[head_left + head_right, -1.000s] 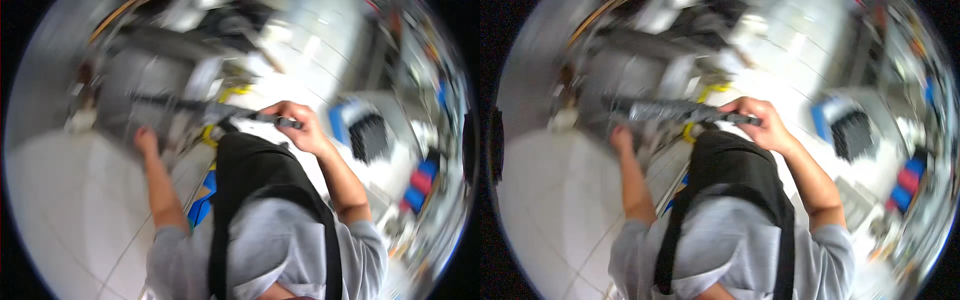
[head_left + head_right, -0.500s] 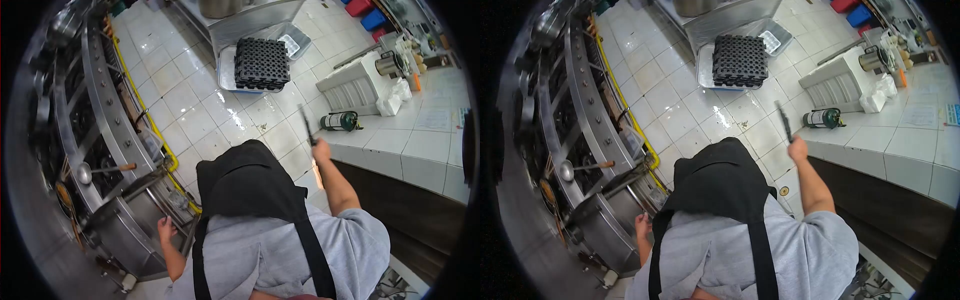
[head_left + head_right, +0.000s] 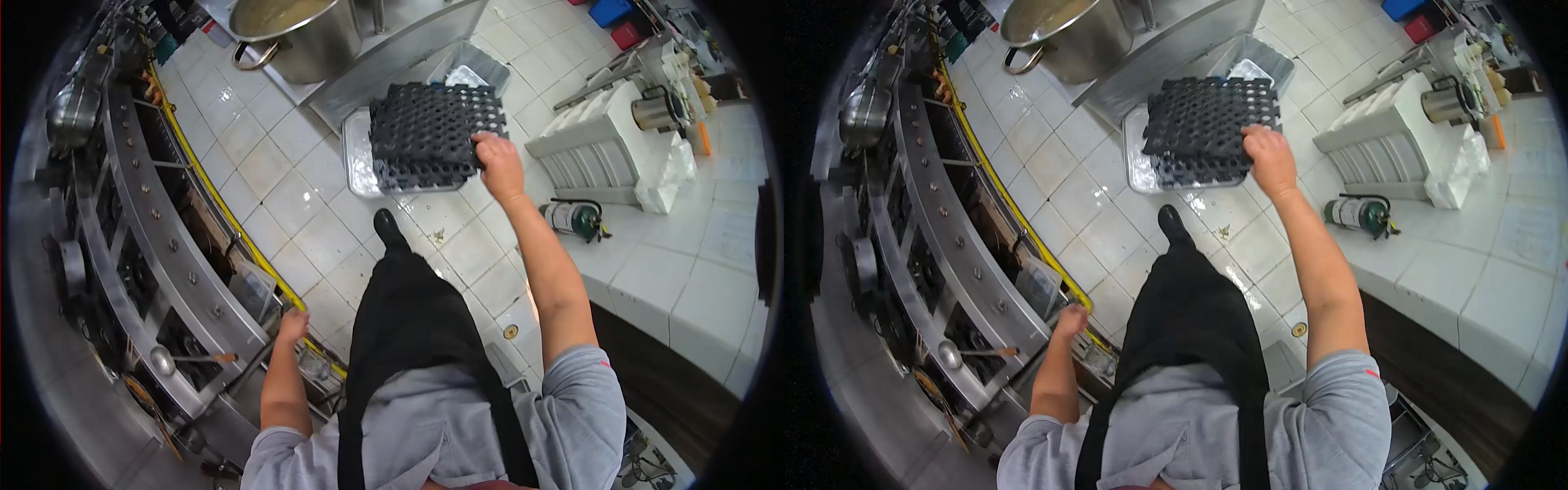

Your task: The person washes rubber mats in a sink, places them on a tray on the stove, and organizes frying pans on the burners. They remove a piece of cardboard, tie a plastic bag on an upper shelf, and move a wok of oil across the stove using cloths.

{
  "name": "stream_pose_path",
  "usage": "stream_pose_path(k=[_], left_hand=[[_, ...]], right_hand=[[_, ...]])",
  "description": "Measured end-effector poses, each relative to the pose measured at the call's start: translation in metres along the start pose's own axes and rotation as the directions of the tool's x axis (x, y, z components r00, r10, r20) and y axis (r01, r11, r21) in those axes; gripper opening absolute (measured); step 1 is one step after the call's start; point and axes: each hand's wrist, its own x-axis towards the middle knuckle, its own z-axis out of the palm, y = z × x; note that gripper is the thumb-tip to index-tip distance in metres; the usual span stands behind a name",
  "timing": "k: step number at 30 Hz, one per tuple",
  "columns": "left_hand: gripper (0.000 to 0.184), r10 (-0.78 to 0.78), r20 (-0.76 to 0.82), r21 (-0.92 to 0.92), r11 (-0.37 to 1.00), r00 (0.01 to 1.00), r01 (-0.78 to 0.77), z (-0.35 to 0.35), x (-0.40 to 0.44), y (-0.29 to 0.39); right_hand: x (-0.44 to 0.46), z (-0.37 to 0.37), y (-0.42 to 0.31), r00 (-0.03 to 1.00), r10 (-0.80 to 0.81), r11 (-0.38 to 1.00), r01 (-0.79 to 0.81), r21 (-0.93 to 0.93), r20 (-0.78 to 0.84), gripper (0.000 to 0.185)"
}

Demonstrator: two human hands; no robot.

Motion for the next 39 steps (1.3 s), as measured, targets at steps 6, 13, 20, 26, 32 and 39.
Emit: stream_pose_path(k=[6, 13, 20, 26, 32, 39], left_hand=[[0.039, 0.485, 0.067, 0.525, 0.726, 0.872, -0.445, 0.111, 0.152, 0.244], [0.065, 0.549, -0.084, 0.236, 0.822, 0.832, -0.518, 0.222, 0.199, 0.446], [0.074, 0.661, -0.163, 0.225, 0.748, 0.732, -0.625, 0.268, 0.235, 0.499], [0.068, 0.516, -0.266, -0.129, 0.818, 0.814, -0.561, 0.275, 0.224, 0.515], [0.057, 0.320, -0.442, -0.201, 0.875, 0.838, -0.440, 0.227, 0.303, 0.462], [0.044, 0.317, -0.415, 0.077, 0.946, 0.853, -0.314, 0.215, 0.388, 0.386]], right_hand=[[-0.013, 0.135, 0.049, 0.961, -0.009, 0.996, 0.035, -0.087, 0.275, 0.022], [-0.009, 0.121, 0.071, 0.879, 0.152, 0.962, -0.236, 0.136, 0.451, 0.041], [-0.008, 0.219, 0.156, 0.555, 0.752, 0.364, -0.800, 0.477, 0.356, 0.066], [-0.020, 0.265, 0.162, 0.454, 0.667, -0.035, -0.773, 0.634, 0.591, 0.079], [-0.047, 0.286, 0.213, 0.200, 0.588, -0.354, -0.808, 0.472, 0.784, 0.080], [-0.042, 0.337, 0.219, 0.208, 0.673, -0.252, -0.838, 0.485, 0.710, 0.058]])
